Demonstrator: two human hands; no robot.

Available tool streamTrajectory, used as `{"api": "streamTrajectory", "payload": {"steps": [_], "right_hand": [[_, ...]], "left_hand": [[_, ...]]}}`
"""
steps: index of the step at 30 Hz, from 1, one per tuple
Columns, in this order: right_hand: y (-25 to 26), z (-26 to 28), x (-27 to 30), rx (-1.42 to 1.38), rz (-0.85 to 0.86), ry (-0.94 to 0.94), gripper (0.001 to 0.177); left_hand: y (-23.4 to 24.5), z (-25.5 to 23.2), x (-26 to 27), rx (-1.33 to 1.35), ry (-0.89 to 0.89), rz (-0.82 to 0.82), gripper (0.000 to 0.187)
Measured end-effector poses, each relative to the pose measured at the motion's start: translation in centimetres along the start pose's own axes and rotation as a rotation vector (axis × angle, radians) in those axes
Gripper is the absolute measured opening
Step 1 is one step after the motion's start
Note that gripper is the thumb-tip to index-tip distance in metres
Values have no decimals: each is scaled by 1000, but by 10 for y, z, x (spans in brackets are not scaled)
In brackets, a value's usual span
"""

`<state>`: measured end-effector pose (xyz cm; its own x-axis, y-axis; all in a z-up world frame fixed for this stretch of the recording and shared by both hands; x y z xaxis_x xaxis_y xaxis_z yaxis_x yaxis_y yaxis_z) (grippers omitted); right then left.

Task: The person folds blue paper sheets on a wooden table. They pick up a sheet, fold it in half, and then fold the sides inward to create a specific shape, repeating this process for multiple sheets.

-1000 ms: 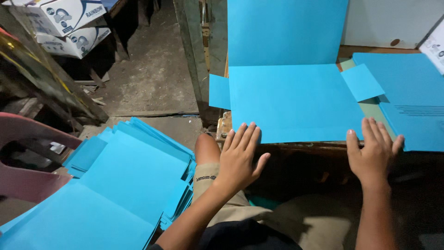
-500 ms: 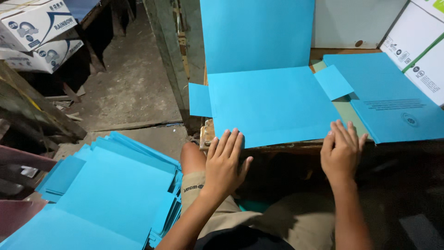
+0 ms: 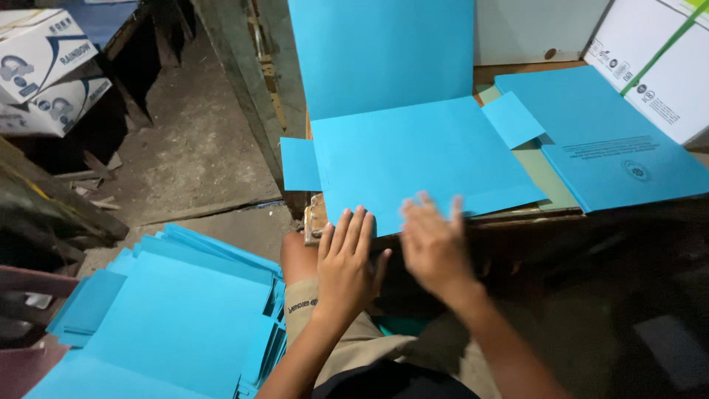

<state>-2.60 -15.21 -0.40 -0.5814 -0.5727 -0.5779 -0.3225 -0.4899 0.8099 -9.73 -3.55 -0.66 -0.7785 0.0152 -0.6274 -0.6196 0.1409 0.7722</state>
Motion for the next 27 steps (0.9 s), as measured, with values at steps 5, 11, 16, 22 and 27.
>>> {"api": "streamTrajectory", "payload": {"steps": [5,11,16,22,27], "right_hand": [[-5,38,-7,-190,20,26,29],[14,-30,14,-125,21,-56,30],[38,-118,39,-35,37,-336,29],[87,-97,75,-191,-415,-286,22],[-2,-114,121,-1058,-174,-697,64]], "left_hand": [[1,2,2,-53,-50,39,62],[6,0,1,-34,-18,81,62],[-9,6,4,-119,-45,165,50],[2,-14,1,-223,-133,189,49],[7,-78,11,-173,-245,129,39]]}}
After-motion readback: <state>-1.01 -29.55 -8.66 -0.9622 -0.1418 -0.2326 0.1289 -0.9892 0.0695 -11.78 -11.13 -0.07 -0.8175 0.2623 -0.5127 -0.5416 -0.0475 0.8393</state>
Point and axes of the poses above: each hand's wrist, its own x-axis away from the middle knuckle, its own y-axis out of the back of the hand, z = x × y, the point moved 10 cm from there along -x, towards the middle knuckle, and after that the axes turned 12 degrees about z, right-handed, at the moved point
